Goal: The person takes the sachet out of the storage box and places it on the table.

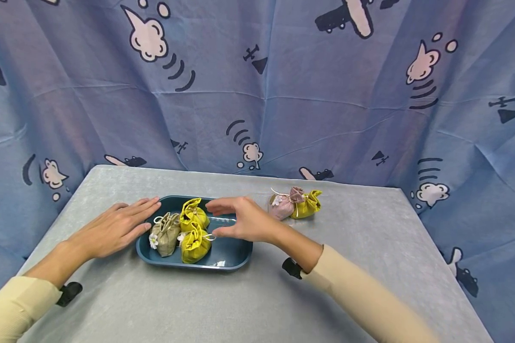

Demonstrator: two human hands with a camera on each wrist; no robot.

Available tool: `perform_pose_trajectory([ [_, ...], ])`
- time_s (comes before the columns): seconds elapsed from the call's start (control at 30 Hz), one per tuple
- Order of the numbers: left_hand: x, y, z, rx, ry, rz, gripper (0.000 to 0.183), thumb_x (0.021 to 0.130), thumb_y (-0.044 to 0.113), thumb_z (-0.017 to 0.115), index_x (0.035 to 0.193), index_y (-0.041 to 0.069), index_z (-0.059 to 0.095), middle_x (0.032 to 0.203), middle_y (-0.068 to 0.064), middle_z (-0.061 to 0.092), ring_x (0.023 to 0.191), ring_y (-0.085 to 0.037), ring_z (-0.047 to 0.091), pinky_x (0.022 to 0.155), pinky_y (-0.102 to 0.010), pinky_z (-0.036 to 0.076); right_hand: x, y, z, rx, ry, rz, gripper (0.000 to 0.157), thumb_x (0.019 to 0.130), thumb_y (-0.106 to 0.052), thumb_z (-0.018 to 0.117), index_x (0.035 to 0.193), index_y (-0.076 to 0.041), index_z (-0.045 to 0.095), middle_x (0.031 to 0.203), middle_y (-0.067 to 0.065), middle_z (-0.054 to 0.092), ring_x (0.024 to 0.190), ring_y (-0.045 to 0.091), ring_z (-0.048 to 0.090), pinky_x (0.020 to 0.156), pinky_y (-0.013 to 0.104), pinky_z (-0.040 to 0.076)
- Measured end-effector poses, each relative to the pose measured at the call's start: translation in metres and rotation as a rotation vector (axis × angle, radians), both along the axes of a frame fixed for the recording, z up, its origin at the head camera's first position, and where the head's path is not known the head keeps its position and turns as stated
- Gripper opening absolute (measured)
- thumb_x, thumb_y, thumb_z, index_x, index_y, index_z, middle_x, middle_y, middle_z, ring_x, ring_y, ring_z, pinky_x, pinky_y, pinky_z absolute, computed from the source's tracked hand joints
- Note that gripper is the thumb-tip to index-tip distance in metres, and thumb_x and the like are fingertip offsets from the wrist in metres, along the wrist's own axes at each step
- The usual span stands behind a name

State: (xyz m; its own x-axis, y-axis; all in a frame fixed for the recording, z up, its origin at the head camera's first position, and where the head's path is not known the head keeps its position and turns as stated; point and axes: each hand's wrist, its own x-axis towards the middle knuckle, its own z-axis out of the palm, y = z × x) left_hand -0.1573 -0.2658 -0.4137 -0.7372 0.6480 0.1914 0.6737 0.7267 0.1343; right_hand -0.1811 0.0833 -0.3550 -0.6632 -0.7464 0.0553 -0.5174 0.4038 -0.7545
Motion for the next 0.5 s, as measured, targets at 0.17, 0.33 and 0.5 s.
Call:
perform_pose_trajectory([
  [0.17,0.0,0.0,0.0,0.0,-0.008,0.012,0.053,0.104,0.028,0.051,0.153,0.009,0.041,0.155,-0.012,0.042,0.137,-0.035,0.044,0.098,-0.054,0.04,0.003,-0.008,-0.002,0.008,0.006,0.042,0.065,0.082,-0.015,0.083,0.14,-0.002,0.055,0.138,0.01,0.06,0.123,0.02,0.06,0.103,0.025,0.043],
  [0.33,0.001,0.0,0.0,-0.007,-0.02,0.015,0.053,0.104,0.028,0.051,0.153,0.009,0.041,0.155,-0.013,0.041,0.137,-0.036,0.044,0.098,-0.054,0.04,0.005,-0.015,-0.004,0.034,0.047,0.068,0.066,0.082,-0.017,0.084,0.14,-0.005,0.056,0.139,0.007,0.06,0.121,0.016,0.061,0.104,0.026,0.043],
  [0.5,-0.001,0.0,0.001,-0.021,-0.047,0.023,0.053,0.106,0.03,0.047,0.154,0.009,0.039,0.156,-0.012,0.04,0.139,-0.036,0.042,0.1,-0.055,0.038,0.007,-0.023,-0.004,0.083,0.101,0.094,0.068,0.082,-0.023,0.084,0.141,-0.007,0.056,0.137,0.003,0.062,0.118,0.012,0.063,0.102,0.024,0.043],
])
